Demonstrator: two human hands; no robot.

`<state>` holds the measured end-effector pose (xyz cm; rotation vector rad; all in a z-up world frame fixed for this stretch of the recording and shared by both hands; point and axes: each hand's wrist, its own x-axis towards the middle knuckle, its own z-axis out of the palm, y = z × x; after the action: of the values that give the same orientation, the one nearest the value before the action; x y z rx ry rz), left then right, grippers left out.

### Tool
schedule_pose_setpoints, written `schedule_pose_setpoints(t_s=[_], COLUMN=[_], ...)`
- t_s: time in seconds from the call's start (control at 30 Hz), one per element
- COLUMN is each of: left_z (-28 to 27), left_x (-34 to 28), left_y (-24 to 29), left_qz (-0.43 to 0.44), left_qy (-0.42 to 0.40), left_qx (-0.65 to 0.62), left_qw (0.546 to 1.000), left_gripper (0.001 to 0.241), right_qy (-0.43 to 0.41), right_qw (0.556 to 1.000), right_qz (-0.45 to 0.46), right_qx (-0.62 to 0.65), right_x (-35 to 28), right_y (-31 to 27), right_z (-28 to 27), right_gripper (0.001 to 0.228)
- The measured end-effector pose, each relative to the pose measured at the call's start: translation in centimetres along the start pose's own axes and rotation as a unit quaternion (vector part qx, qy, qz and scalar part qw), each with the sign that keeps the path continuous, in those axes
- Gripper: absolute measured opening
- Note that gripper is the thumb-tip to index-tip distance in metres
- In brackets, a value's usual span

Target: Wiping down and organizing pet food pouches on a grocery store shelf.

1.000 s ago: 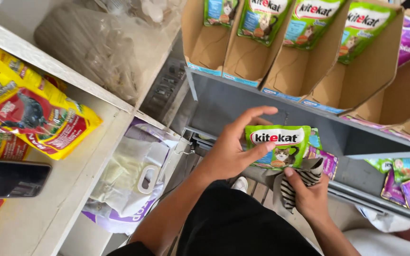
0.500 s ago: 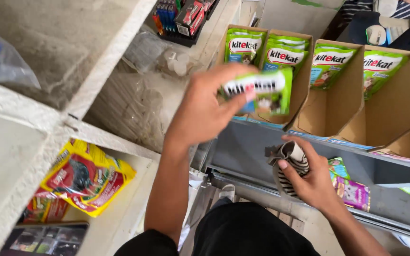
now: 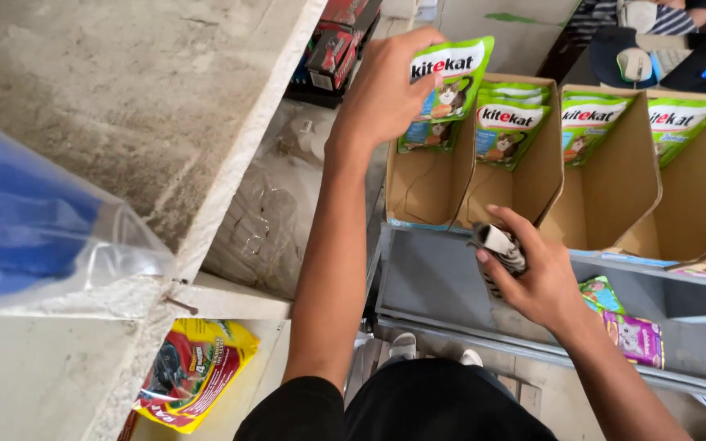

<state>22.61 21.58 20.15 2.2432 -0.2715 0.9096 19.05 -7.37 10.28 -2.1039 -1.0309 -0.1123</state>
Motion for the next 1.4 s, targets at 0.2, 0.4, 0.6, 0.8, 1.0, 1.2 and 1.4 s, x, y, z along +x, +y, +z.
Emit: schedule_pose_setpoints(t_s=[0.2,0.4,0.6,0.8,1.0,1.2,1.4], left_z=[5.3,8.0,7.9,4.1,12.2,16.2,16.7], left_x=[-0.4,-1.1,-2.1,-5.1,-10.5,-10.0,-10.2], left_y=[-5.4,-6.5,-6.1,5.5,0.7,-3.1,-4.1], left_qz=[-0.056,-0.047,-0.098,-0.041,-0.207,-0.442,-0.428], left_qy=[-0.056,0.016,-0.023,0.145,0.165,0.217,0.222], left_qx=[0.186,0.269,0.272,-0.044,-0.134,-0.287,-0.278], left_qw=[0.979,0.962,0.957,0.988,0.955,0.822,0.831], left_gripper=[0.024,0.025,0.056,0.006,0.022,0.062,0.062], right_qy=[0.011,-0.092,-0.123,-0.106,-0.197,-0.19,-0.192], right_qw=[0.984,0.979,0.96,0.96,0.957,0.958,0.958], right_qz=[-0.079,0.039,0.013,0.016,0.11,0.135,0.146], right_qx=[-0.158,-0.176,-0.252,-0.26,-0.181,-0.17,-0.155], right_x=[1.9,3.4,2.4,1.7,1.7,1.3,1.3], right_y=[-2.5,-4.1,-1.8,-1.1,-0.3,0.3,0.1], right_z=[1.5,1.9,5.5,6.3,6.4,6.8,6.9], right_gripper=[0.06,0.059,0.053,0.052,0.048,0.052,0.052])
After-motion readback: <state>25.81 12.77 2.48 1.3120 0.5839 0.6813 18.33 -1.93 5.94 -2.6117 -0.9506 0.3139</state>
